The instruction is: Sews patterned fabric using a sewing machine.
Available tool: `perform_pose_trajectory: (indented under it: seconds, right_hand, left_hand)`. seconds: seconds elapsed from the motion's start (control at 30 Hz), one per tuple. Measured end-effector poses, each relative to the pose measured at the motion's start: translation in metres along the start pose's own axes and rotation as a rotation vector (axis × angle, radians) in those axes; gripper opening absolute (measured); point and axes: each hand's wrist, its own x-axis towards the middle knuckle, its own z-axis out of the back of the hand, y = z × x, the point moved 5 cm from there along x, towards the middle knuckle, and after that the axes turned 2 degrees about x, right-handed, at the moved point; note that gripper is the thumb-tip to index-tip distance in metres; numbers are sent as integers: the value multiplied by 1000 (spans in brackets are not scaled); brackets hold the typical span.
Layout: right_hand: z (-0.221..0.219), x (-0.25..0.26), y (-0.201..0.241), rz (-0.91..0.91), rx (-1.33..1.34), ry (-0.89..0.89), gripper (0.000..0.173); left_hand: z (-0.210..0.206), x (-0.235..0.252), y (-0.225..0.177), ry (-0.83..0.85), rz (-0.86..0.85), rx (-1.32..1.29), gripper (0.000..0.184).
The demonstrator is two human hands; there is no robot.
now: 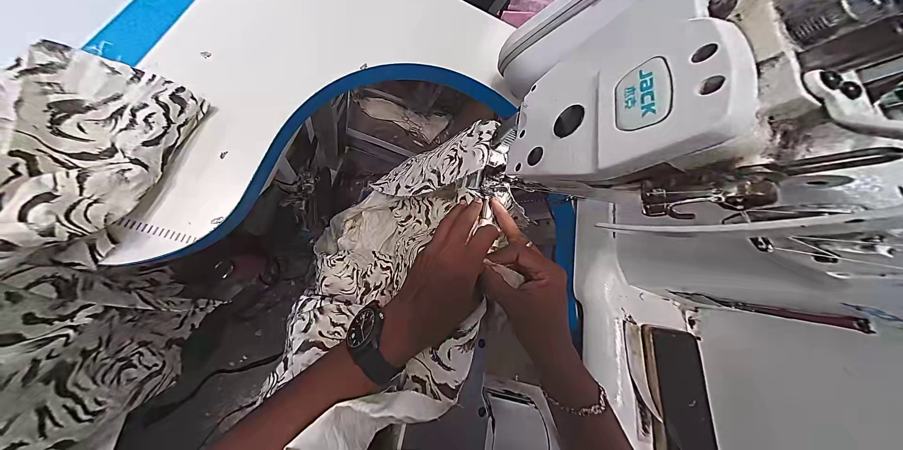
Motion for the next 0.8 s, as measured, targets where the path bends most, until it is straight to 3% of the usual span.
perform_pose_trajectory:
  seconds: [0.17,0.33,0.47,0.5,0.57,0.63,0.7,0.8]
  right_hand:
    - [2,4,-3,15,19,3,11]
    - [-14,-5,23,194,-501,-152,19]
    - [-9,-27,50,271,-833,-189,23]
    - [-2,-45,61,239,-886,-159,23]
    - [20,-85,71,166,-929,-125,23]
    - [43,-118,62,107,-938,-89,23]
    - [49,-122,62,119,-977,22,23]
    - [1,-123,112,215,-1070,238,13]
  left_hand:
    - [-1,4,0,-29,15,-8,26]
    - [-5,15,7,-70,62,-78,23]
    - [0,15,11,-25,195,-109,32]
    - [9,6,8,39,266,-130,37]
    - [33,-20,-8,368,407,-217,51]
    - [46,-53,-26,608,447,-266,47]
    - [48,-77,-34,569,389,-281,36]
    - [44,-83,-31,419,270,-232,32]
